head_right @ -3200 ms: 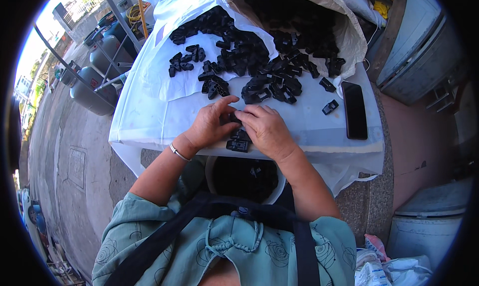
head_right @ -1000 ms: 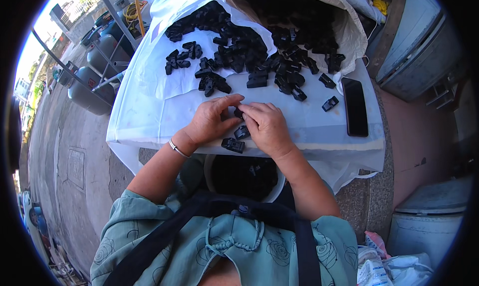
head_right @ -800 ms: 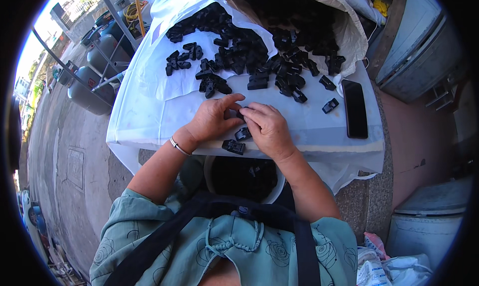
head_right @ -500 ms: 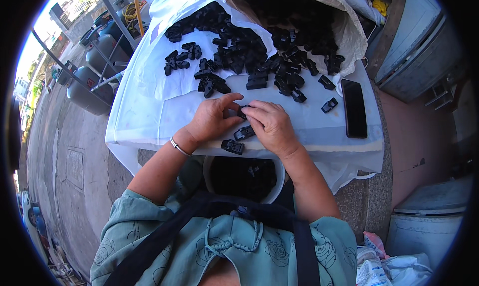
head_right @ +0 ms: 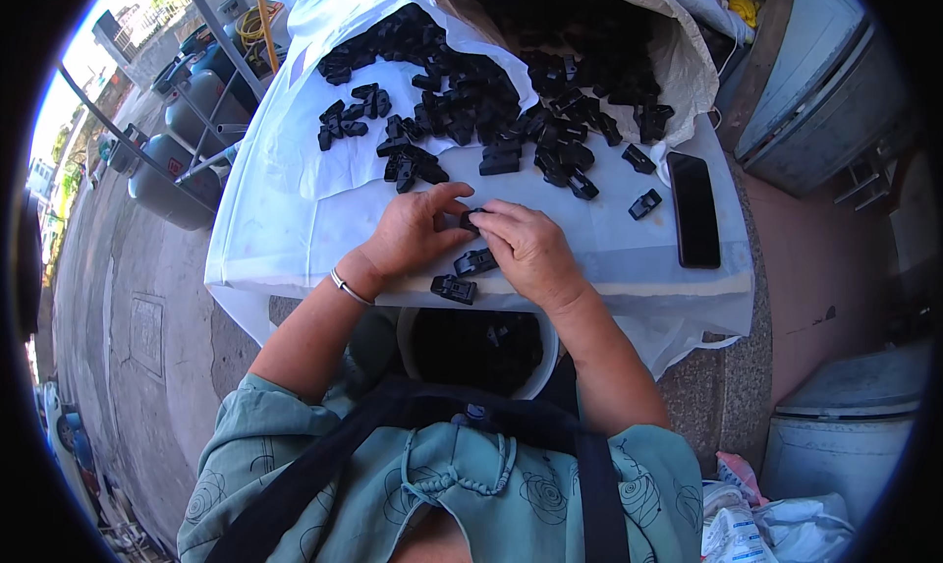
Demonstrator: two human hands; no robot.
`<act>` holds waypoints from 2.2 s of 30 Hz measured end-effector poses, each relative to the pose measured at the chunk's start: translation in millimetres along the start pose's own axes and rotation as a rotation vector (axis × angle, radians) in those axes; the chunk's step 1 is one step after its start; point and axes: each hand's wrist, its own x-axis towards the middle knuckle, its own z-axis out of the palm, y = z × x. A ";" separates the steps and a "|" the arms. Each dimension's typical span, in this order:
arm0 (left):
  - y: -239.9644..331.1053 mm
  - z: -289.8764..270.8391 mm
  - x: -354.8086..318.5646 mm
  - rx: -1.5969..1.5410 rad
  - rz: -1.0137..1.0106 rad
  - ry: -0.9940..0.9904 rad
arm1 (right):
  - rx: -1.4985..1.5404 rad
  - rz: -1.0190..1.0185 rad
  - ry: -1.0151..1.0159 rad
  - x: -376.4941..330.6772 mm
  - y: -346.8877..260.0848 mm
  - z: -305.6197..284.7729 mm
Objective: Sorting and inspecting small black plastic components from a large bag on a workspace.
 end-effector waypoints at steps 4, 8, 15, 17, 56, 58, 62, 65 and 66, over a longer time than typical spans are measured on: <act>10.0 -9.8 0.9 -0.014 -0.016 -0.053 | -0.183 -0.106 -0.067 0.0 -0.6 -7.0; 8.6 -25.5 -2.4 -0.002 0.040 0.030 | -0.343 -0.145 -0.122 -8.9 -3.2 -10.9; -13.3 -20.9 14.9 0.605 0.101 0.124 | -0.789 0.165 0.306 2.5 28.5 -40.6; -4.5 -9.4 18.4 0.598 0.123 0.111 | -0.667 0.190 0.248 3.5 46.5 -43.5; 14.9 -26.7 -2.6 0.054 -0.046 -0.032 | -0.729 0.433 0.412 -9.7 69.5 -92.2; 10.5 -24.8 -0.4 0.062 0.069 -0.041 | -0.607 0.396 0.411 -4.7 75.3 -71.7; 4.5 -12.5 -1.0 0.063 0.125 -0.076 | -0.202 0.262 0.337 20.1 44.6 -22.2; 9.2 -8.0 -9.3 0.058 0.118 -0.058 | -0.067 0.157 0.297 26.3 27.2 -13.3; 9.0 -9.1 -13.2 0.061 0.112 -0.054 | -0.048 0.106 0.314 29.1 22.5 -13.8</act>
